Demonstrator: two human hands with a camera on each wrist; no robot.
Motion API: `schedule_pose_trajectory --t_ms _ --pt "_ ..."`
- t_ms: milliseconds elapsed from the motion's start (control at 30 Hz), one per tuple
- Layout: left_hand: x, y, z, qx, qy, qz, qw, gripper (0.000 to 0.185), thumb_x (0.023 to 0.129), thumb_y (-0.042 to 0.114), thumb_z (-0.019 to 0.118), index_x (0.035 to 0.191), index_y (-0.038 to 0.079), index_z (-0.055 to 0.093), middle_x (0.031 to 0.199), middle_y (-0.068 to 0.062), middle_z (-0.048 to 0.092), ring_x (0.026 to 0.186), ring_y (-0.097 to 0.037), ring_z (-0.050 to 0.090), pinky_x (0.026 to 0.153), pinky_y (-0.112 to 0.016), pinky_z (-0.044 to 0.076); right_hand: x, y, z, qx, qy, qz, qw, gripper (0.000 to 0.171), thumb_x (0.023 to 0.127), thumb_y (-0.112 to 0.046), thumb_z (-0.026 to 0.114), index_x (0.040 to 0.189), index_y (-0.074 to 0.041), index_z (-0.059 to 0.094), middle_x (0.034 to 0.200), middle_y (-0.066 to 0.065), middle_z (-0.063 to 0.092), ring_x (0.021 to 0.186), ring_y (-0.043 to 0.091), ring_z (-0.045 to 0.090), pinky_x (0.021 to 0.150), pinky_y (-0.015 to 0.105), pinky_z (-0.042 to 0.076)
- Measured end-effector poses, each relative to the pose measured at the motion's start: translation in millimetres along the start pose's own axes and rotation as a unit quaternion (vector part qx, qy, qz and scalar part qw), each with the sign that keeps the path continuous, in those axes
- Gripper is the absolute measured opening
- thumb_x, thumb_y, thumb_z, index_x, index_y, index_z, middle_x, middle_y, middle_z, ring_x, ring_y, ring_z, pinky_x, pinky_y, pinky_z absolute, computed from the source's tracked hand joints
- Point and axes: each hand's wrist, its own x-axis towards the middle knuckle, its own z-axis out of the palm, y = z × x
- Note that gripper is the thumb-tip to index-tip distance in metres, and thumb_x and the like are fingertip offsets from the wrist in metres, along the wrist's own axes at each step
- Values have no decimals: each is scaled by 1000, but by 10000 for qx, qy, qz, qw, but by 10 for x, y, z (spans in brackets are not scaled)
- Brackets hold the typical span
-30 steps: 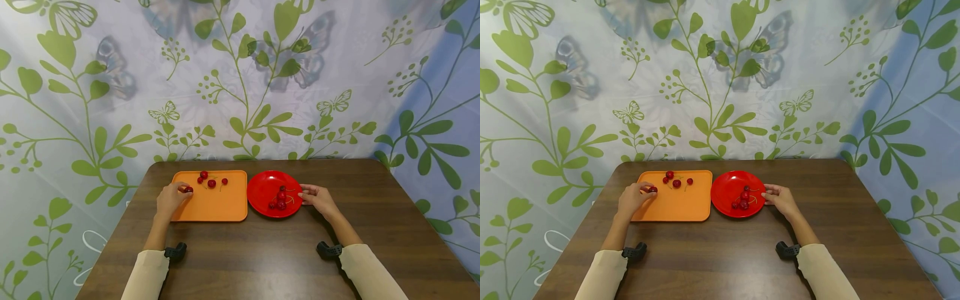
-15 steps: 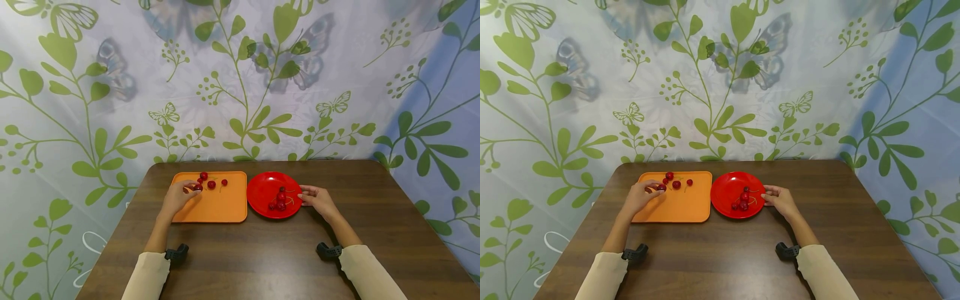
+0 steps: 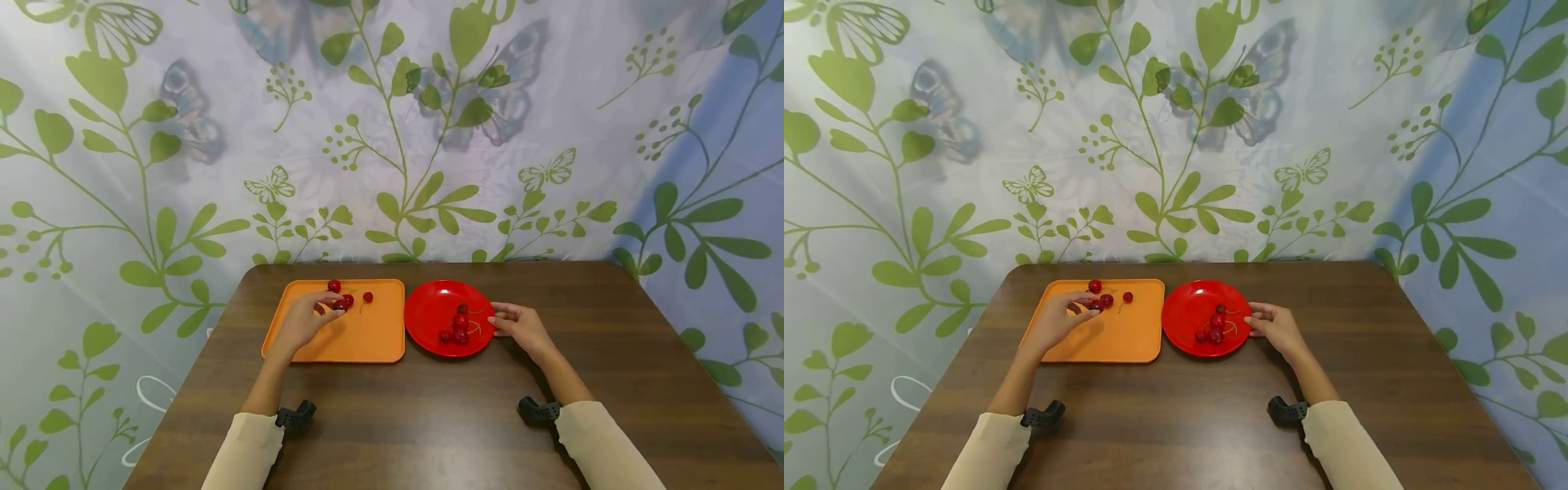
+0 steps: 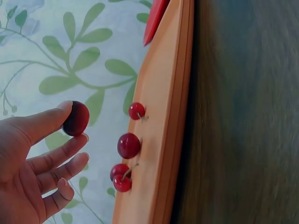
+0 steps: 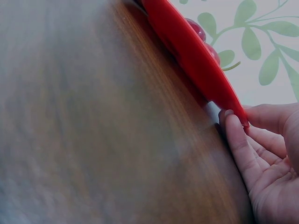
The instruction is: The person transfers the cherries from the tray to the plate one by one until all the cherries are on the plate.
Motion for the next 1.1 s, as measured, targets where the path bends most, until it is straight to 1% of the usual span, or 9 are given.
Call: schedule_pose_trajectory --t_ms 133,333,400,600,867,1100 --pt "2 72 58 -112 -82 231 9996 29 90 26 79 116 13 76 106 -3 75 84 -23 65 75 -36 54 -41 -18 -11 25 16 3 10000 53 98 -11 69 144 8 50 121 27 66 84 12 73 77 33 60" --pt "9 195 155 -113 -177 407 9990 26 89 24 80 113 16 77 102 2 75 82 -20 64 74 -35 54 -41 10 -15 16 27 23 10000 53 97 -11 70 143 8 51 119 26 68 83 11 72 77 32 60" --pt "15 241 188 -79 -211 439 9988 25 89 25 80 113 17 77 101 3 75 82 -19 63 72 -35 53 -34 24 -13 40 69 35 10000 51 97 -11 70 142 8 53 117 24 69 83 11 73 76 32 60" --pt "59 367 282 86 -386 633 9972 26 89 26 80 114 19 77 99 3 74 80 -14 61 71 -32 51 -19 32 -5 53 96 30 9999 49 97 -10 70 140 6 54 115 22 69 83 13 73 75 32 60" --pt "107 538 414 160 -634 826 9944 25 90 28 79 114 22 77 98 6 72 80 -16 60 69 -31 51 2 22 1 16 95 49 9999 50 96 -11 71 141 5 55 112 19 70 83 13 72 76 30 60" --pt "145 649 541 281 -687 990 9923 25 89 29 80 113 23 77 97 7 72 78 -13 59 67 -29 51 2 1 9 -17 48 -11 10000 52 96 -12 71 141 7 54 115 22 70 83 12 72 76 31 60"
